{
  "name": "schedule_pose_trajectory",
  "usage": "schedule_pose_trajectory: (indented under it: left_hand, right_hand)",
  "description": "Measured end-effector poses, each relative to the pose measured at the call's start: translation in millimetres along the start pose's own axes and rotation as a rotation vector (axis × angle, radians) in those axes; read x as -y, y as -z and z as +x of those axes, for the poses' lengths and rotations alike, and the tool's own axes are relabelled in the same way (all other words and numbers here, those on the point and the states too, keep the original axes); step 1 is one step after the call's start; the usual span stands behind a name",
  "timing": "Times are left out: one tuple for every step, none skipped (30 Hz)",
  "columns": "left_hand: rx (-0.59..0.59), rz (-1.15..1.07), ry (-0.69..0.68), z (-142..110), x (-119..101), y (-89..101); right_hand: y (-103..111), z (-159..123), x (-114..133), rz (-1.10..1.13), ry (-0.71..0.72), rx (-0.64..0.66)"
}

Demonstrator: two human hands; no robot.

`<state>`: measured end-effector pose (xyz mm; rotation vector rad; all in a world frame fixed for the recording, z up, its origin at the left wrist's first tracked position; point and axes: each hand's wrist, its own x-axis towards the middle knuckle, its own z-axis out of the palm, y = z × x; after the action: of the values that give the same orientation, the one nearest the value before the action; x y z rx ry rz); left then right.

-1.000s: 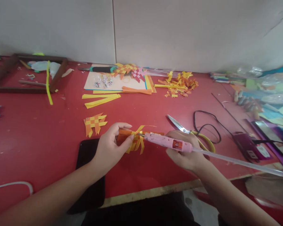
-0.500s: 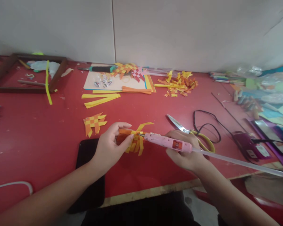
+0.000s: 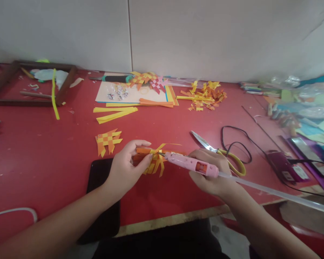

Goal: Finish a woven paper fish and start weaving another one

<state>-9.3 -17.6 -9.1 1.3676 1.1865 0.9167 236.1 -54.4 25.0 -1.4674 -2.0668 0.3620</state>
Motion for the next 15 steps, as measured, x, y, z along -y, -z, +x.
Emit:
schedule_pose_trajectory:
  left_hand:
    - [0.002,-0.004,0.002,0,0,0.1]
    - [0.002,-0.005,0.004,0,-1,0.3]
    - [0.003,-0.002,0.003,0,-1,0.5]
    - [0.004,0.001,0.003,0,-1,0.8]
    - [0.005,0.001,0.003,0,-2,0.9]
    - [0.008,-0.003,0.004,0,-2,0.9]
    - [0.012,-0.009,0.008,-1,-2,0.8]
    - [0.012,-0.019,0.011,-1,-3,0.6]
    - [0.013,-0.030,0.015,0,-4,0.4]
    - [0.012,-0.042,0.018,0,-4,0.2]
    - [0.010,-0.056,0.020,0,-5,0.1]
    - [0.007,-0.073,0.023,1,-5,0.2]
    - [0.002,-0.088,0.029,2,-6,0.5]
    - [-0.005,-0.098,0.038,4,-6,0.9]
    - [-0.013,-0.103,0.050,5,-6,1.4]
  right_hand:
    - [0,0,0,-0.018,0.020,0.006]
    - [0,0,1,-0.037,0.037,0.014]
    - [0,0,1,-0.054,0.050,0.016]
    - [0,1,2,-0.067,0.057,0.013]
    - [0,1,3,-0.081,0.065,0.008]
    - [0,2,4,-0.097,0.074,0.001]
    - [1,2,4,-0.117,0.082,-0.006]
    - [2,3,5,-0.138,0.091,-0.015]
    - [4,3,4,-0.164,0.101,-0.026]
    - [6,4,3,-0.185,0.116,-0.037]
    - [10,4,0,-0.198,0.139,-0.054]
    - [14,4,-3,-0.207,0.167,-0.073]
    - [19,5,-7,-0.206,0.199,-0.102]
    - [25,5,-13,-0.205,0.219,-0.132]
    - [31,6,-20,-0.212,0.218,-0.161]
